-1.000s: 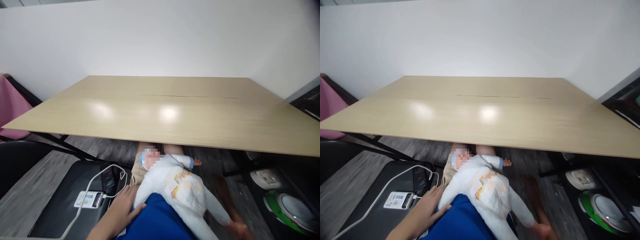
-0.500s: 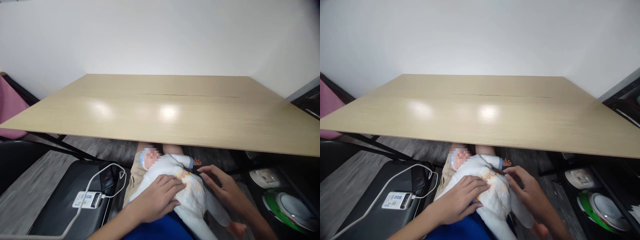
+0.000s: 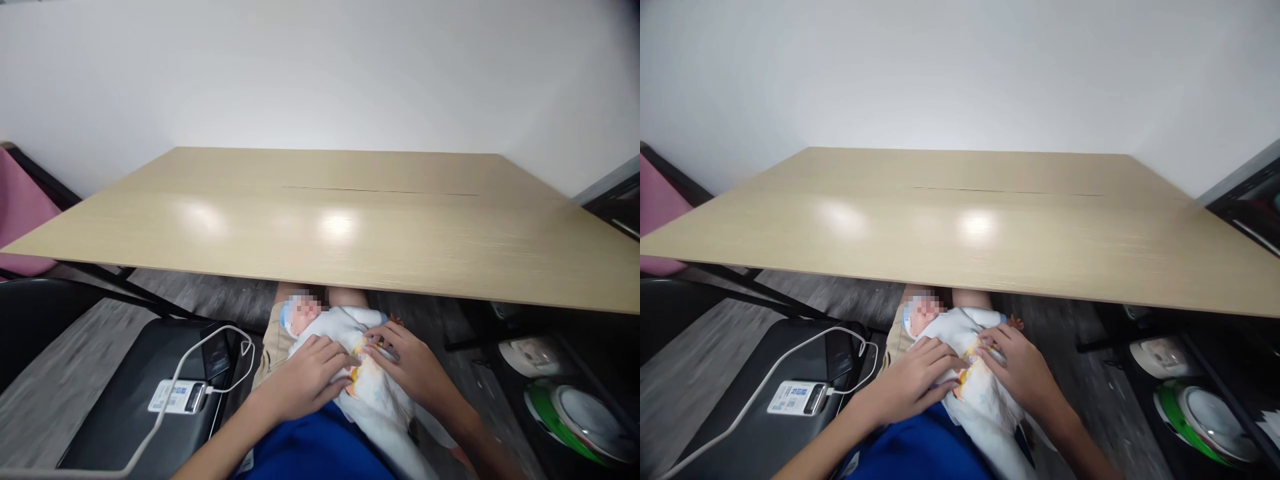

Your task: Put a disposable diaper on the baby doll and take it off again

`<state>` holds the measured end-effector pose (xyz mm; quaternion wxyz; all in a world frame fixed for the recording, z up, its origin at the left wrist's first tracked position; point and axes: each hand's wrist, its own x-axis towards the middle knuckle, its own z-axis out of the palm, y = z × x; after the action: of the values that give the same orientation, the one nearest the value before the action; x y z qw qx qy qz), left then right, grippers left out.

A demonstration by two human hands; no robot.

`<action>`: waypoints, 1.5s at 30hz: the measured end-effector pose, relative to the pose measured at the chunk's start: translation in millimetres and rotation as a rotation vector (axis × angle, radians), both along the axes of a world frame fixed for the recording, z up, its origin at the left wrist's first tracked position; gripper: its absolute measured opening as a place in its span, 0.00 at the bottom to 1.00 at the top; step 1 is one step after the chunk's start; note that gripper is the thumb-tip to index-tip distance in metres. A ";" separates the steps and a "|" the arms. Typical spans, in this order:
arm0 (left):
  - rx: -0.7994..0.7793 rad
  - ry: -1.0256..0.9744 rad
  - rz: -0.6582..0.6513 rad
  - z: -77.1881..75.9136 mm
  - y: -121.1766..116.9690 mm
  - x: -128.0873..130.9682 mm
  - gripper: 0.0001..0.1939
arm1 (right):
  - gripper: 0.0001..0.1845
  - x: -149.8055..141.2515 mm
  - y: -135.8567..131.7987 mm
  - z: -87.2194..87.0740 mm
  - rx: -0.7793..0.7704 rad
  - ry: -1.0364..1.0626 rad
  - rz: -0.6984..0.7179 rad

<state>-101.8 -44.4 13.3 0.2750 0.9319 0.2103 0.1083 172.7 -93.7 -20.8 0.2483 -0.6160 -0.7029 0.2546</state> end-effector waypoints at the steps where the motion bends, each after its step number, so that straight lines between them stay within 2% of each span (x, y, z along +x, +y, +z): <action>1: 0.000 0.001 -0.006 -0.7 1.2 -2.0 0.16 | 0.11 0.3 1.5 -0.1 -0.001 -0.001 0.006; 7: -0.037 -0.011 0.006 -3.3 3.4 -14.2 0.15 | 0.12 3.9 12.1 -7.1 -0.002 -0.007 0.042; 12: -0.095 -0.017 -0.023 -8.3 1.3 -24.5 0.22 | 0.13 4.5 17.7 -9.6 0.021 0.005 0.033; 16: -0.108 -0.025 -0.022 -16.2 -1.8 -29.8 0.26 | 0.15 19.1 25.3 -13.5 0.070 0.003 -0.071; 21: -0.134 -0.018 -0.007 -18.2 -5.9 -31.6 0.22 | 0.14 43.4 34.0 -23.6 0.101 -0.098 -0.201; 24: -0.254 -0.034 0.011 -11.3 -8.0 -36.5 0.16 | 0.16 35.5 30.0 -17.4 0.095 -0.040 -0.100; 28: -0.453 -0.057 0.001 -0.7 -11.4 -49.0 0.10 | 0.23 1.6 18.3 7.6 0.058 0.052 0.269; 31: -0.538 -0.086 -0.002 2.3 -14.2 -55.2 0.12 | 0.22 -19.2 13.6 22.0 0.006 0.027 0.442; 34: -0.544 -0.102 0.007 2.4 -16.4 -54.6 0.08 | 0.18 -24.5 13.9 24.9 -0.003 -0.010 0.477; 36: -0.526 -0.108 0.015 1.6 -17.8 -51.3 0.08 | 0.17 -22.3 15.2 23.3 0.003 -0.020 0.465; 41: -0.396 -0.131 0.122 -5.9 -20.5 -40.2 0.25 | 0.14 -21.1 18.0 20.6 0.021 -0.022 0.445; 45: -0.367 -0.111 0.114 -12.9 -19.1 -34.8 0.19 | 0.14 -26.3 20.2 19.5 0.030 -0.049 0.442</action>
<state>-136.6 -63.5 0.5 0.4449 0.8453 0.2632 0.1348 146.4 -73.5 -1.3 0.1782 -0.4493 -0.8304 0.2773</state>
